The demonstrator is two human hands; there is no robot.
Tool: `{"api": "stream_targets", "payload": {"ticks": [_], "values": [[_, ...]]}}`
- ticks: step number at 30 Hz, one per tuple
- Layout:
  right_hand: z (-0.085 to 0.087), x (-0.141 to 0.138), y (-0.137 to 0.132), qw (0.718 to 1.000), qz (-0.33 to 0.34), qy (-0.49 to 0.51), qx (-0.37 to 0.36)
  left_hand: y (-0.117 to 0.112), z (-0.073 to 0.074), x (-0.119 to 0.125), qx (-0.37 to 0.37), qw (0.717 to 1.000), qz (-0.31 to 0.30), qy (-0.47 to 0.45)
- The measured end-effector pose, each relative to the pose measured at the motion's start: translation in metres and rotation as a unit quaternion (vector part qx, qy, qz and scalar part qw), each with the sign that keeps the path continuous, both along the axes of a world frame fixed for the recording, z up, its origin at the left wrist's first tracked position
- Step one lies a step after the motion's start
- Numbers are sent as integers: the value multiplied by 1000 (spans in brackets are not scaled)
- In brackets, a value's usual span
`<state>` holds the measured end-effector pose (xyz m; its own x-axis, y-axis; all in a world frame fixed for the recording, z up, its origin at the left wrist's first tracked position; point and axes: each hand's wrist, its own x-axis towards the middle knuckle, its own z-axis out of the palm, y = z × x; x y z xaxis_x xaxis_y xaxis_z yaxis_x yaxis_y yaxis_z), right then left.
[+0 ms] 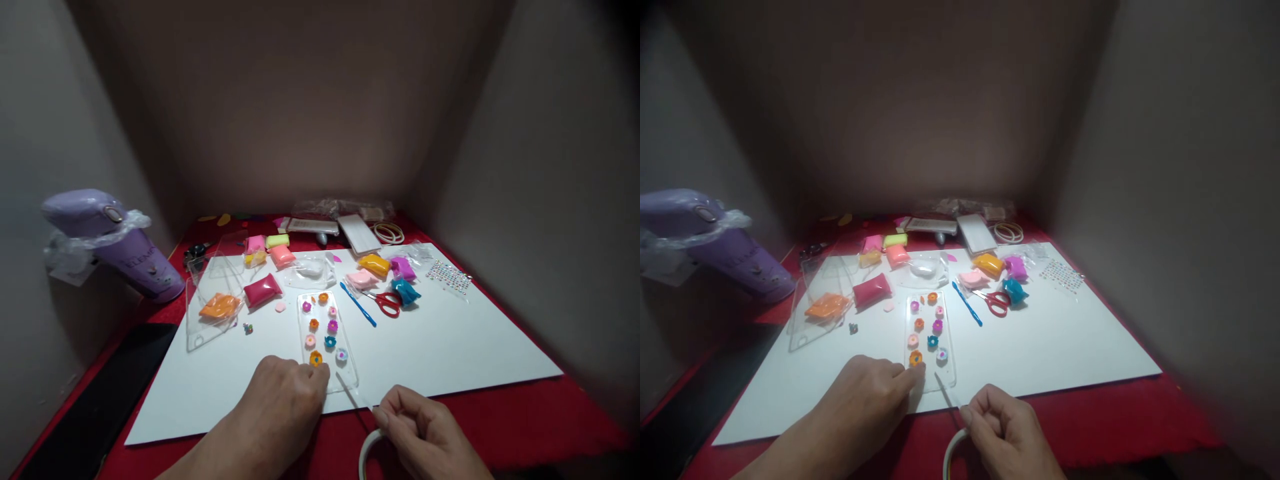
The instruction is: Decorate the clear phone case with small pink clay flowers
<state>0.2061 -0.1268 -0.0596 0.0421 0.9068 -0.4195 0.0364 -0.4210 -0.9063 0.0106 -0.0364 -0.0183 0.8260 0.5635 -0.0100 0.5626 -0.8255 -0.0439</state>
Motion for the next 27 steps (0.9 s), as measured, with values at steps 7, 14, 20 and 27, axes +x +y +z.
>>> {"api": "stream_targets", "payload": {"ticks": [7,14,20,27], "values": [[0,1,0,1000,11,-14,-4,2,0,1,-6,1000,-4,16],[-2,4,0,999,38,-22,-1,0,0,-2,-25,999,-26,25],[-1,4,-1,999,27,-33,13,-1,8,1,-36,997,-32,58],[1,3,-1,999,34,-37,-10,-1,15,8,-67,993,-32,87]]}}
